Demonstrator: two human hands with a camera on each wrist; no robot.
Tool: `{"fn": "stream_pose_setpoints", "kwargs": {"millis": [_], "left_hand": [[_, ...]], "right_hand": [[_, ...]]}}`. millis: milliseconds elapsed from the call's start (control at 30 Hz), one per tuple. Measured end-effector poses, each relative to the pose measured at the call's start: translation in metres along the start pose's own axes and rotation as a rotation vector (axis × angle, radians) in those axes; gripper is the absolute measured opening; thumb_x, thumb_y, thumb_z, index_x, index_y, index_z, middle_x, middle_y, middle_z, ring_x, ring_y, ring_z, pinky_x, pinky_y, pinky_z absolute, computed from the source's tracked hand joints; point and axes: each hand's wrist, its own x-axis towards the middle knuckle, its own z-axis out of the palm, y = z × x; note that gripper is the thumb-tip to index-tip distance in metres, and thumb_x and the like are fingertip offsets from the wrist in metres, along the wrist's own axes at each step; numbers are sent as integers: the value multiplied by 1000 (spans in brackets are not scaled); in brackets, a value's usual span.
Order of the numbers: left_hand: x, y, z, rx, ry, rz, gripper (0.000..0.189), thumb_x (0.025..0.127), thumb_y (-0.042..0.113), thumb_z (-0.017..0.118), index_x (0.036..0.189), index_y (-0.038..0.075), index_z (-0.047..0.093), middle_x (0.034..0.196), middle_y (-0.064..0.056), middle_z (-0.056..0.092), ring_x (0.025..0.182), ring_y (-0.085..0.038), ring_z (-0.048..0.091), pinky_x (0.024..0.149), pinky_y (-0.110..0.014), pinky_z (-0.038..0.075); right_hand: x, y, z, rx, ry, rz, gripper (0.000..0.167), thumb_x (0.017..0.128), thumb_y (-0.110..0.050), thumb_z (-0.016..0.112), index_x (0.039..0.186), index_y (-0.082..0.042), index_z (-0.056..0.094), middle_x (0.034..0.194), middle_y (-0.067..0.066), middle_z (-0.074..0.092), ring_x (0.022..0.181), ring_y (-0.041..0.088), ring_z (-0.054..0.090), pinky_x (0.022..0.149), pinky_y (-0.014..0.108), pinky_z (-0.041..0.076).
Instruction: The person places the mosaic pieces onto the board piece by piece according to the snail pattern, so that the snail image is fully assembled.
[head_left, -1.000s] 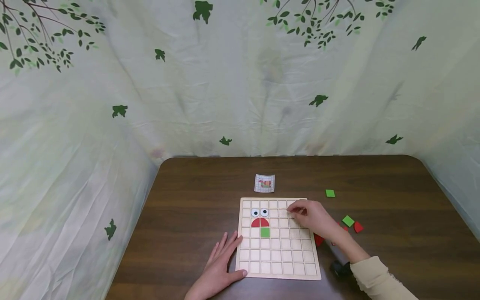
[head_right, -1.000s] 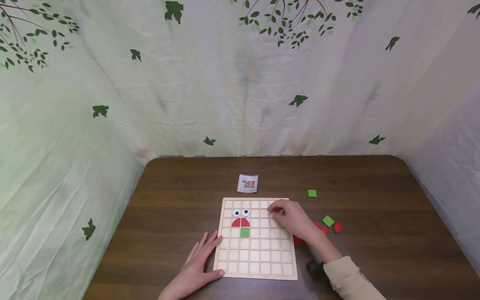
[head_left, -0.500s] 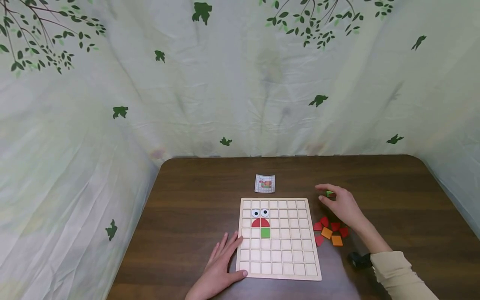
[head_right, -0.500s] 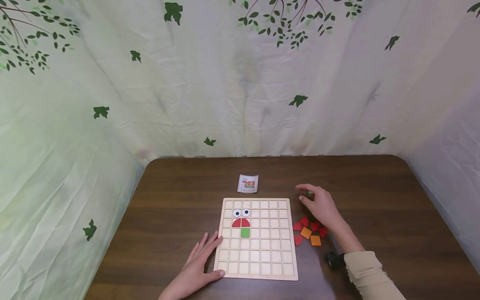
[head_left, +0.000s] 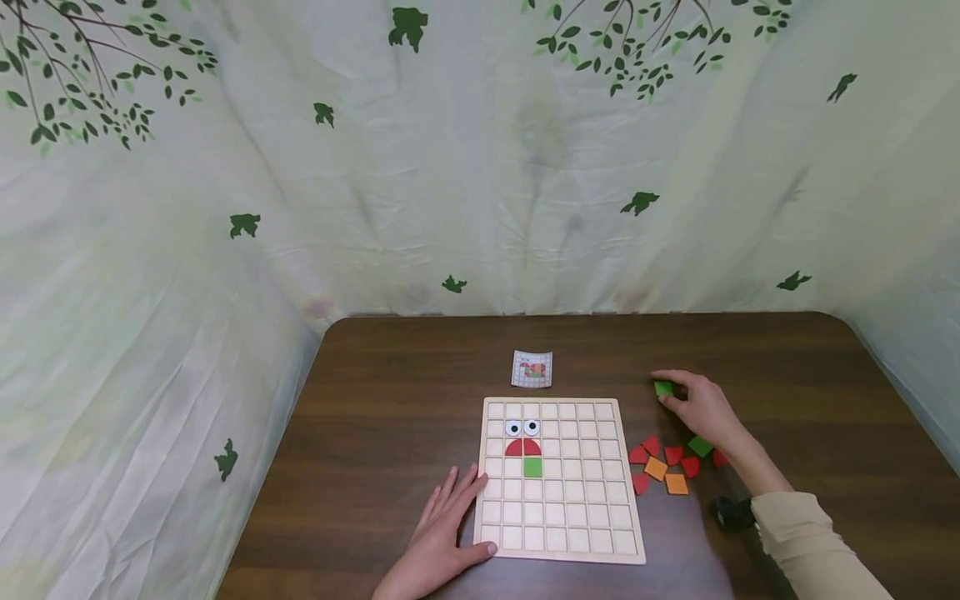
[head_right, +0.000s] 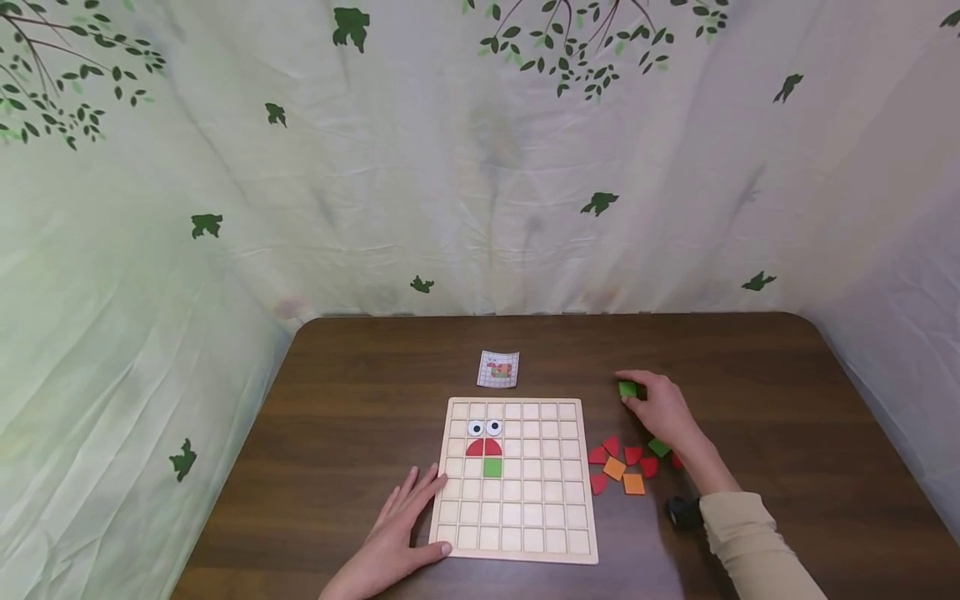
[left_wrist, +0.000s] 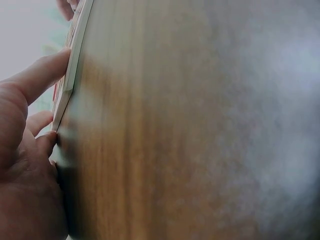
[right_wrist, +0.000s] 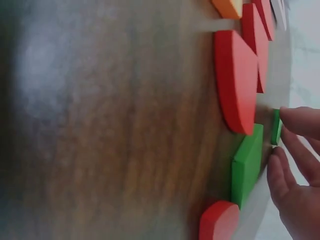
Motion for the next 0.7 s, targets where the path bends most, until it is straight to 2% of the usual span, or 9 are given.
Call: {"fn": "stream_pose_setpoints", "kwargs": {"millis": [133, 467, 700], "left_hand": [[0, 0, -1, -2, 2, 3, 85, 80, 39, 78, 153, 22, 38, 162, 2, 22, 150, -29, 5, 113, -54, 4], [-1, -1, -1, -4, 10, 23, 84, 80, 39, 78, 152, 22, 38, 162, 0, 23, 149, -31, 6, 111, -56, 5], [0, -1, 0, 3, -2, 2, 85, 80, 40, 78, 153, 23, 37, 162, 3, 21, 150, -28, 4, 113, -52, 3]], "right_hand": [[0, 0, 2, 16, 14, -11, 37, 92, -3, 66, 129, -4, 63, 127, 24, 57, 104, 39, 59, 80, 52, 52], [1, -6, 11, 15, -16, -36, 33, 88, -7, 73, 120, -3, 66, 106, 14, 60, 90, 28, 59, 74, 42, 51], [-6, -15, 16, 9, -30, -76, 26, 86, -5, 74, 112, -9, 73, 106, 9, 65, 86, 22, 60, 72, 38, 51]]}}
